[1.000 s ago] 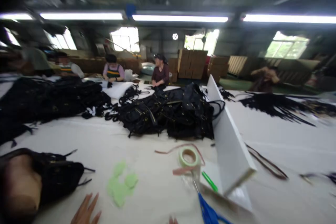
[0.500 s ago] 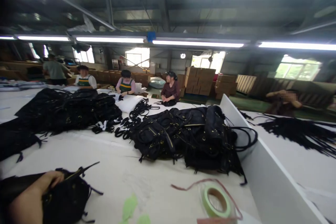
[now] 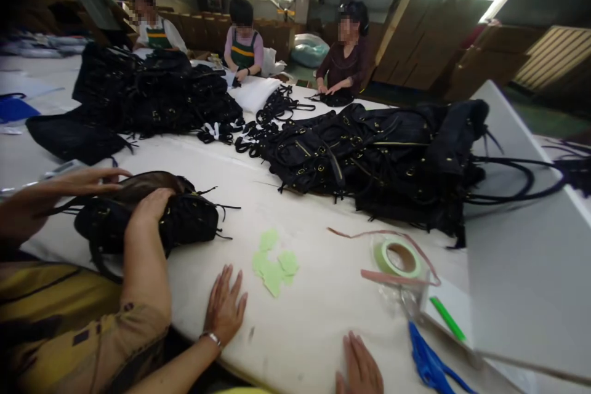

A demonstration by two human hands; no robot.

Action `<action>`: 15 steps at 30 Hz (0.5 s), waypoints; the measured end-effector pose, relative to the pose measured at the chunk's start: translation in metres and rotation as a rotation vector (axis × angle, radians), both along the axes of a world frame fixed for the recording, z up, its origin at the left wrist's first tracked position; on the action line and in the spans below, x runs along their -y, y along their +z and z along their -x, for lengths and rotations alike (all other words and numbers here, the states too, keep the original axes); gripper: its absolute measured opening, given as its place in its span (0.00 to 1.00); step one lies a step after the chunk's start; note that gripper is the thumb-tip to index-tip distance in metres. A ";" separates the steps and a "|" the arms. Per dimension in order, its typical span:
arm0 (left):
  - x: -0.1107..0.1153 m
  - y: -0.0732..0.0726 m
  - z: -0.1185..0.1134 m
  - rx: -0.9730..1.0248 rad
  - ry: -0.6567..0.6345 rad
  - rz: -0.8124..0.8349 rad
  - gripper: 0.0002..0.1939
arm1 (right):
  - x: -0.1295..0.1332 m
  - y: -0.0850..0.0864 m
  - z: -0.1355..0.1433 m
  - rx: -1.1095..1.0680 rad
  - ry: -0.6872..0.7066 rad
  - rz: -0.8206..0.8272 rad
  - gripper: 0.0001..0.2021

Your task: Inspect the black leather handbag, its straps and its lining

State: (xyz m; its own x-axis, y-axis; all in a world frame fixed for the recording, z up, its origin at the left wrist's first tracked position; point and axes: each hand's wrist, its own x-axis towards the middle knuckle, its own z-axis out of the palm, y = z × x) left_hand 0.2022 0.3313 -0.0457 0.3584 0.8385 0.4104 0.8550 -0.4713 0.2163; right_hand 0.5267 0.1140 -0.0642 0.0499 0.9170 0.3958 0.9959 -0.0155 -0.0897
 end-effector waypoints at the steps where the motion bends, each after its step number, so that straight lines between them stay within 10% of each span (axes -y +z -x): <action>1: 0.001 0.002 0.000 -0.002 0.002 0.006 0.29 | -0.014 0.005 0.008 -0.067 -0.003 -0.001 0.36; 9: 0.002 0.003 0.000 -0.073 0.016 -0.041 0.32 | -0.174 0.030 0.070 -0.198 0.129 0.039 0.51; 15: 0.004 0.010 -0.001 -0.146 0.055 -0.175 0.33 | -0.219 0.031 0.082 -0.155 0.347 -0.026 0.45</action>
State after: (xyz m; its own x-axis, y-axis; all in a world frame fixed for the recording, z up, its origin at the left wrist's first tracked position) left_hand 0.2031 0.3273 -0.0355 0.3804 0.7790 0.4984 0.8967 -0.4425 0.0073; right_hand 0.4445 0.3333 -0.0329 -0.2011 0.8795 0.4312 0.9161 0.3248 -0.2353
